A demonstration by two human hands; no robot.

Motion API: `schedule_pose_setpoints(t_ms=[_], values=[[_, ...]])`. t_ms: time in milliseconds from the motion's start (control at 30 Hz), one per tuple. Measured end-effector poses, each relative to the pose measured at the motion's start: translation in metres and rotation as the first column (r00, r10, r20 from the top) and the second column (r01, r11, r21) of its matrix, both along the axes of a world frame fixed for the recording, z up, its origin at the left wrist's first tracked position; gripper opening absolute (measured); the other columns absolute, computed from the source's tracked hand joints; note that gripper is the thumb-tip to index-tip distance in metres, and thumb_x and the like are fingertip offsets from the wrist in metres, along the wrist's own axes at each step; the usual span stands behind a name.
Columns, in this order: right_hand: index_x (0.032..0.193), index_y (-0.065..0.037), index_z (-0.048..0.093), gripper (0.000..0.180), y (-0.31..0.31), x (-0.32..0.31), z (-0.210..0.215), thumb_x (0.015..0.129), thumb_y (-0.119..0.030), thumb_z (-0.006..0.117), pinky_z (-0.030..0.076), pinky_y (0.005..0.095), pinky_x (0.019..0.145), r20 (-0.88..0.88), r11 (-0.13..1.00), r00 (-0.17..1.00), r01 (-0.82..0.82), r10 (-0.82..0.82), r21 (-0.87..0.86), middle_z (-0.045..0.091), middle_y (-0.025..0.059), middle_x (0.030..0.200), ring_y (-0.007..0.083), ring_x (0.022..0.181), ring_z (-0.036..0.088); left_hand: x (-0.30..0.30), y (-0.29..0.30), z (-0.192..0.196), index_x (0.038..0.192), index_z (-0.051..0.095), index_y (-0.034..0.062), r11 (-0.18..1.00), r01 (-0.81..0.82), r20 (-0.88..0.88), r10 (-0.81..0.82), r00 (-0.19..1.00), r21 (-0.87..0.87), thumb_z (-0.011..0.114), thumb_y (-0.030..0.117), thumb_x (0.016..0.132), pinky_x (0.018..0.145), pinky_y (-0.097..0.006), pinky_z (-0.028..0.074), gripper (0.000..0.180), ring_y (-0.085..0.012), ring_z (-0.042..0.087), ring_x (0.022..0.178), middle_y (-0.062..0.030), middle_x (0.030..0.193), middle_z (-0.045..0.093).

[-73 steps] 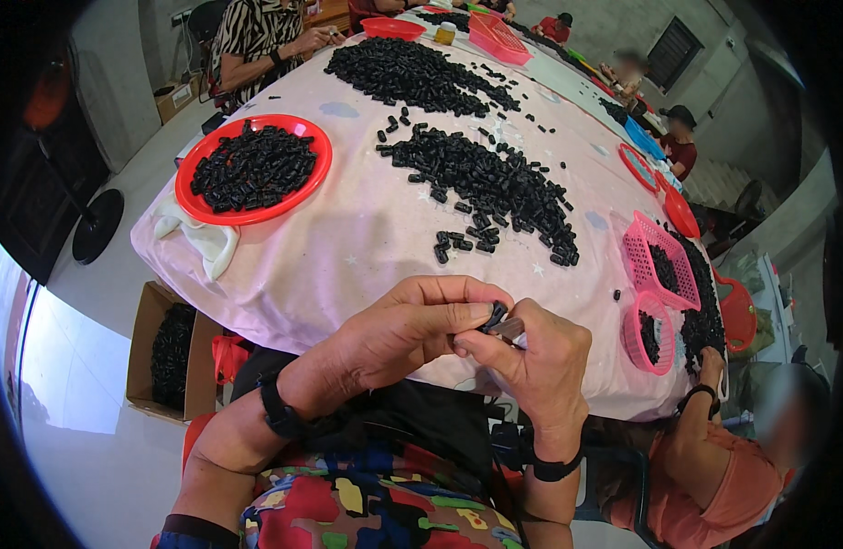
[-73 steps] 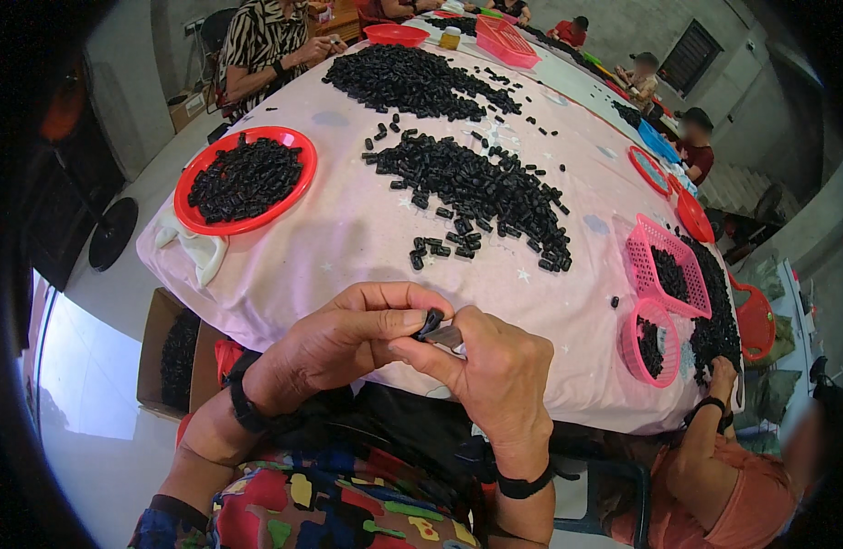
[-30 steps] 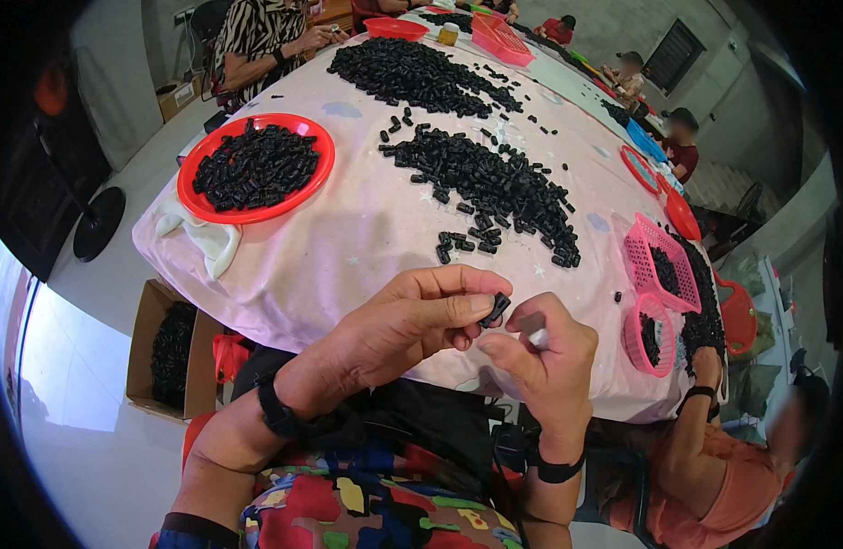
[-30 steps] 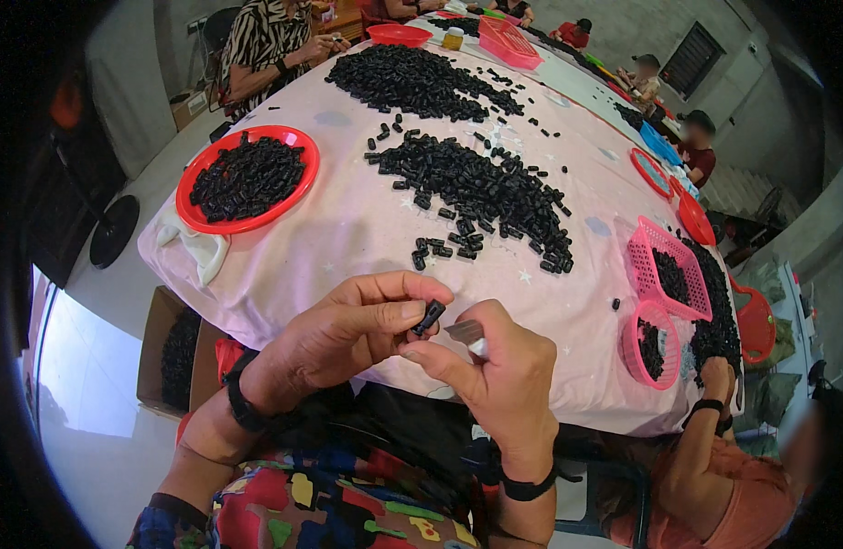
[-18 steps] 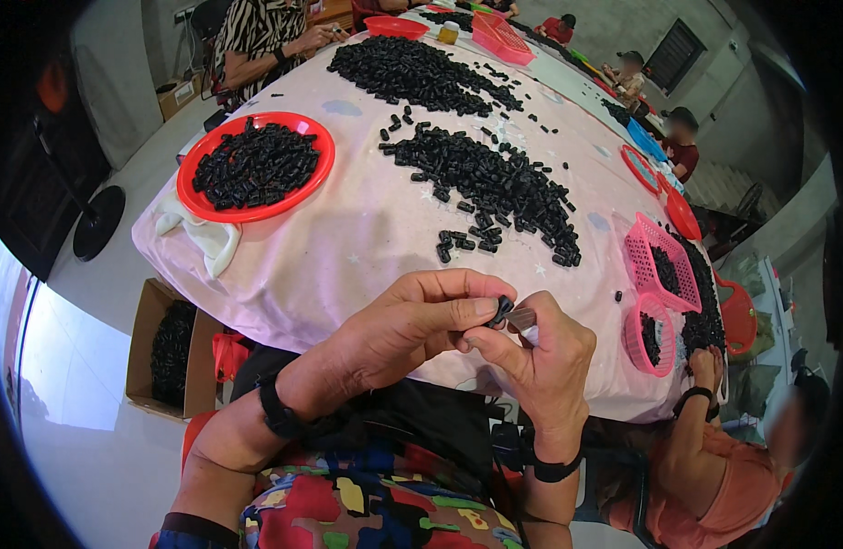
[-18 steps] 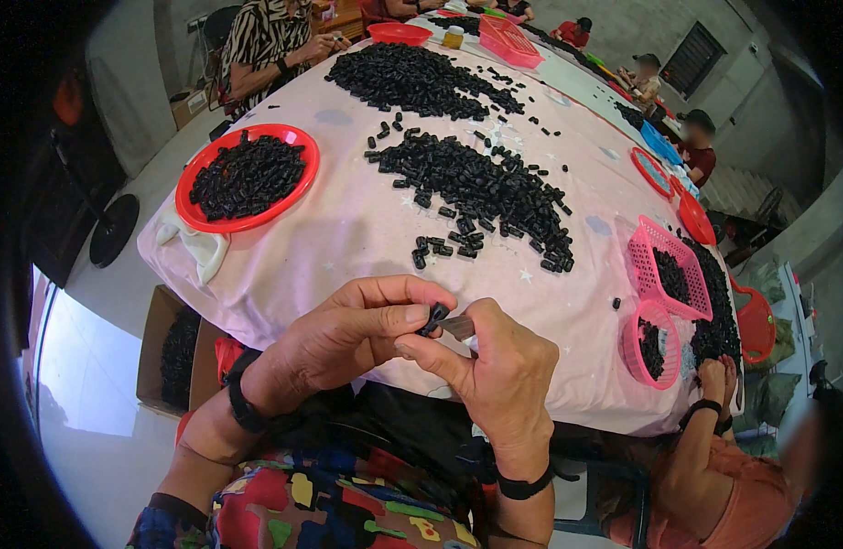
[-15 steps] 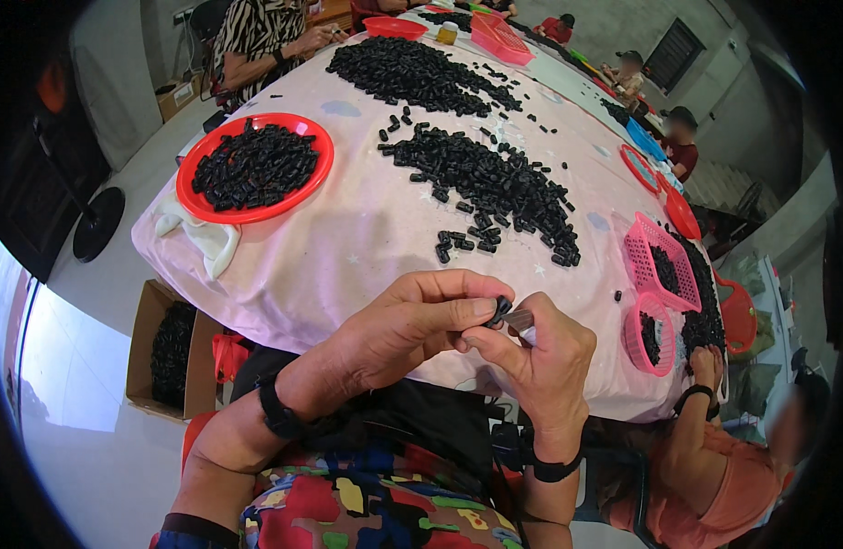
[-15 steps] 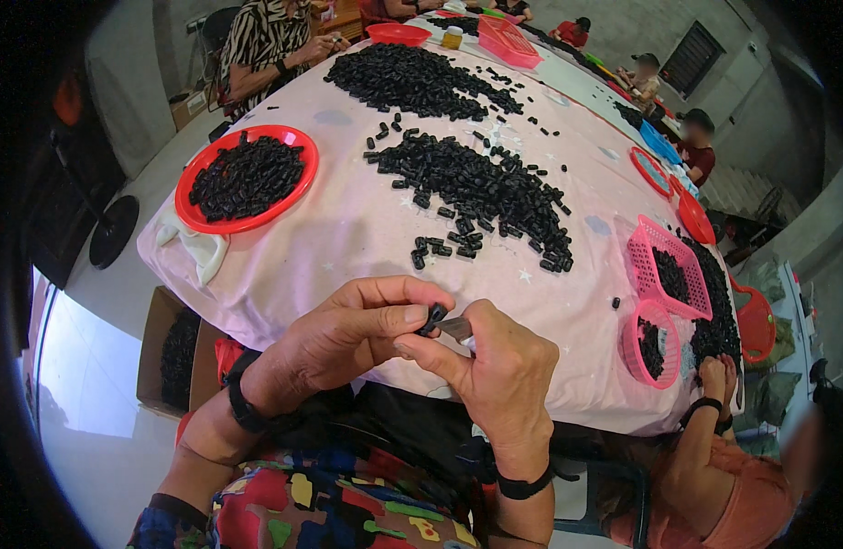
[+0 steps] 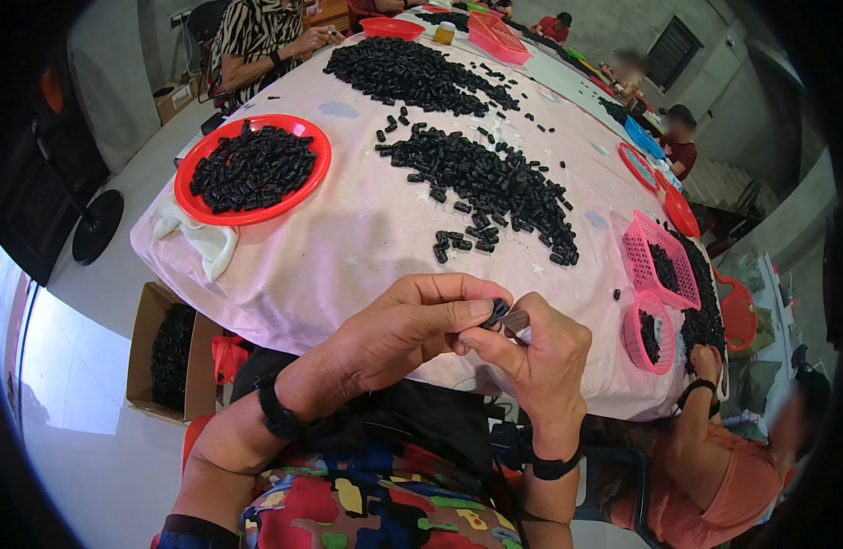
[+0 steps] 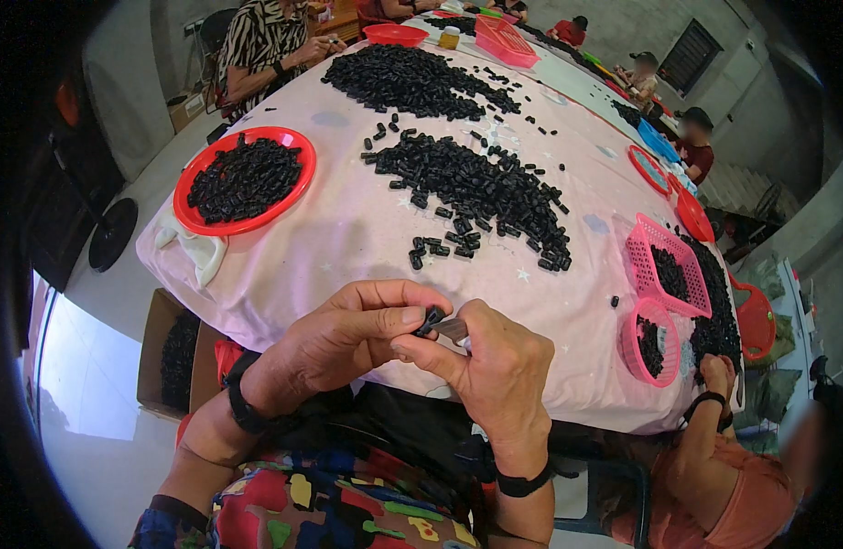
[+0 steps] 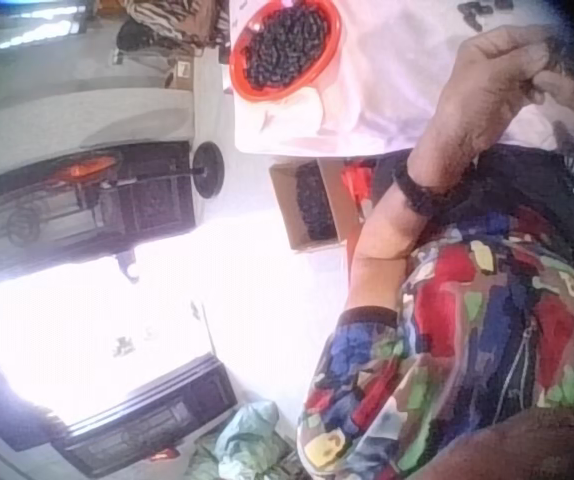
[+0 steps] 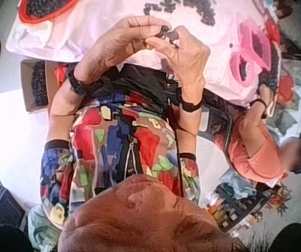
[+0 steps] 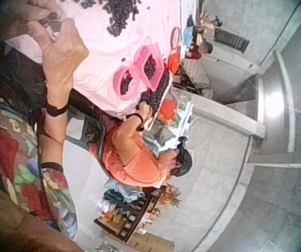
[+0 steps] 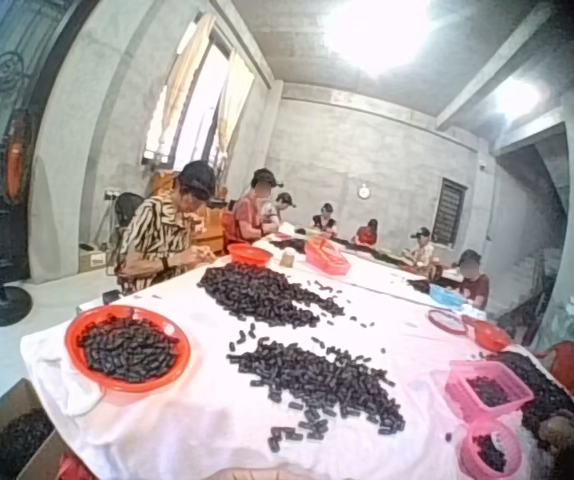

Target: The person assembles black plastic components by hand, inserting a small pin into a larger housing and occasionally using a small metal blade to trim excess material.

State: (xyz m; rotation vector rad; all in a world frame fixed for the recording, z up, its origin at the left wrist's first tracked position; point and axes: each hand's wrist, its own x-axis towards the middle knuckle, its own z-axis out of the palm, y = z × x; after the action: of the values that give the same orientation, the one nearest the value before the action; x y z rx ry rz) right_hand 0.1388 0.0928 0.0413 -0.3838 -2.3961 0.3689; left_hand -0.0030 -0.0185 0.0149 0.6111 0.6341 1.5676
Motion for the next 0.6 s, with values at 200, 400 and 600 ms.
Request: schedule_pose_setpoints(t_ms=[200,400,600], values=[[0.069,-0.005,0.055,0.049,-0.0014,-0.001,0.0006,0.068,-0.048,0.078,0.044,0.032,0.044,0.022,1.0,1.0,-0.012,0.011,0.017,0.056,0.0088,0.056,0.0242,0.048,0.058,0.0004,-0.0013,0.0022,0.119,0.057,-0.0006,1.0,0.003,0.013,-0.002,1.0,-0.015,0.059,0.016,0.092,0.091,-0.03,0.049,0.032,-0.0155,0.063,0.099,-0.0101,0.109,0.064],[0.069,-0.005,0.054,0.048,-0.0008,0.0004,0.001,0.068,-0.047,0.079,0.044,0.0318,0.043,-0.048,0.999,0.999,-0.016,0.018,0.034,0.056,0.0087,0.055,0.0239,0.047,0.058,0.0012,-0.0001,-0.0011,0.119,0.056,-0.0008,1.0,0.009,0.026,-0.01,1.0,0.024,0.059,0.016,0.092,0.091,-0.03,0.048,0.032,-0.0154,0.062,0.099,-0.0096,0.109,0.064],[0.068,-0.005,0.053,0.05,0.0011,-0.0007,-0.0013,0.068,-0.049,0.078,0.043,0.032,0.043,-0.019,1.0,1.0,-0.012,0.012,0.023,0.055,0.009,0.055,0.0241,0.047,0.057,0.0007,0.0,0.0002,0.12,0.056,-0.0009,1.0,0.011,0.028,-0.012,1.0,0.01,0.058,0.016,0.092,0.091,-0.03,0.048,0.033,-0.0156,0.062,0.099,-0.0088,0.108,0.064]])
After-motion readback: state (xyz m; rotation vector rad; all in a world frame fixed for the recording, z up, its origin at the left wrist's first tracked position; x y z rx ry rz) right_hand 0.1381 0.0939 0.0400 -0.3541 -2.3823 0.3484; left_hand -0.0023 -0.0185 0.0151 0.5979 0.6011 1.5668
